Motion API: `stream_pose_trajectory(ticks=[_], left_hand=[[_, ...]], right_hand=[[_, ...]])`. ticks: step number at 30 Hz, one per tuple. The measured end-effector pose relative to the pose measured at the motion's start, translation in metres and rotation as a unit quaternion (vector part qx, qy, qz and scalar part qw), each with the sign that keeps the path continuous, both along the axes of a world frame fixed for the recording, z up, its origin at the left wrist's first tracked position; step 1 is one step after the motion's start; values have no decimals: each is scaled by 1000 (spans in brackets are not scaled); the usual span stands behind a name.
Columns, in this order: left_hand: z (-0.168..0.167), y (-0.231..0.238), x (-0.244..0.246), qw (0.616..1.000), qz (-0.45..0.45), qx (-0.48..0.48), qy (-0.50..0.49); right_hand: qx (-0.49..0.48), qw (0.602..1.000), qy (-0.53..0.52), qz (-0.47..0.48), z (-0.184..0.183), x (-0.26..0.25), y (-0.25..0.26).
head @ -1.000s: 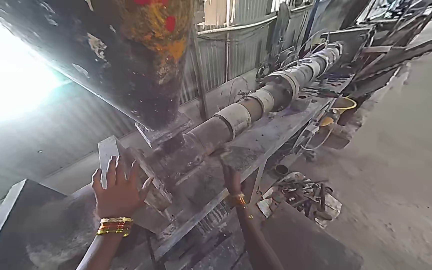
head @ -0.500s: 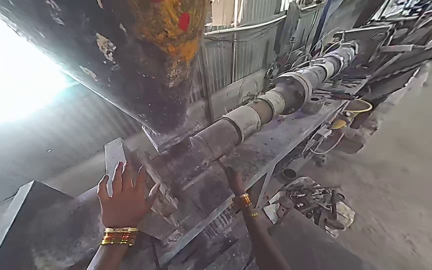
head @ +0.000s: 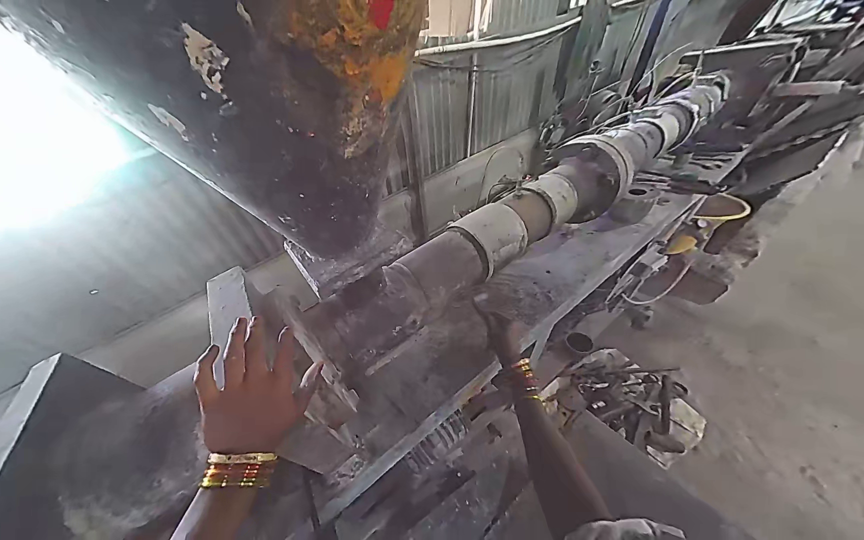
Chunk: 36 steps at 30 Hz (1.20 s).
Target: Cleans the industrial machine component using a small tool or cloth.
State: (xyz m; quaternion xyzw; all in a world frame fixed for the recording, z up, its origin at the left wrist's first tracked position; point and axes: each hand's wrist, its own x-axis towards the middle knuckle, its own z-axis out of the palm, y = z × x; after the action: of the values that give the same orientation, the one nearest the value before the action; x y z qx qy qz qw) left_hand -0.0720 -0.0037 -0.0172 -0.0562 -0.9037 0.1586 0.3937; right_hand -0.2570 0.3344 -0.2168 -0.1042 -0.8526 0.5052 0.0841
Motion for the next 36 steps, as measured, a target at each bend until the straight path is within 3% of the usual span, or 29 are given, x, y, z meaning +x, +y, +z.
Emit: stream_pose_trajectory(ticks=[3, 7, 9, 11, 16, 19, 22, 25, 28, 31, 34, 36], left_hand=[[1, 0, 0, 1000, 4, 8, 1], [0, -1, -1, 1000, 2, -1, 9], [-1, -2, -1, 1000, 3, -8, 12], [0, -1, -1, 1000, 3, -15, 17], [-2, -4, -1, 999, 1, -27, 25], [-2, -4, -1, 999, 2, -29, 29], [-2, -3, -1, 999, 4, -26, 23], [-1, -4, -1, 1000, 6, -21, 21], [-1, -2, -1, 999, 13, -21, 21], [-1, -2, 0, 999, 8, -25, 28], [0, -1, 1, 999, 8, -27, 22], [0, 1, 2, 1000, 12, -21, 7]], right_hand=[[-47, 998, 47, 4, -10, 16, -14], [-59, 983, 84, -153, -28, 60, 3], [-38, 969, 83, -230, -26, 59, 19], [-21, 970, 31, -242, -13, 45, 30], [67, 989, -100, -81, 18, -26, 21], [43, 995, -82, 42, 9, -58, -13], [24, 986, -74, 145, 6, -47, -51], [-14, 992, -32, 119, -1, -10, -66], [12, 1000, 5, -21, -8, 59, -69], [29, 992, -82, -94, -7, 100, -75], [38, 988, -148, 9, 8, 99, -105], [23, 988, -113, 103, 9, 81, -125]])
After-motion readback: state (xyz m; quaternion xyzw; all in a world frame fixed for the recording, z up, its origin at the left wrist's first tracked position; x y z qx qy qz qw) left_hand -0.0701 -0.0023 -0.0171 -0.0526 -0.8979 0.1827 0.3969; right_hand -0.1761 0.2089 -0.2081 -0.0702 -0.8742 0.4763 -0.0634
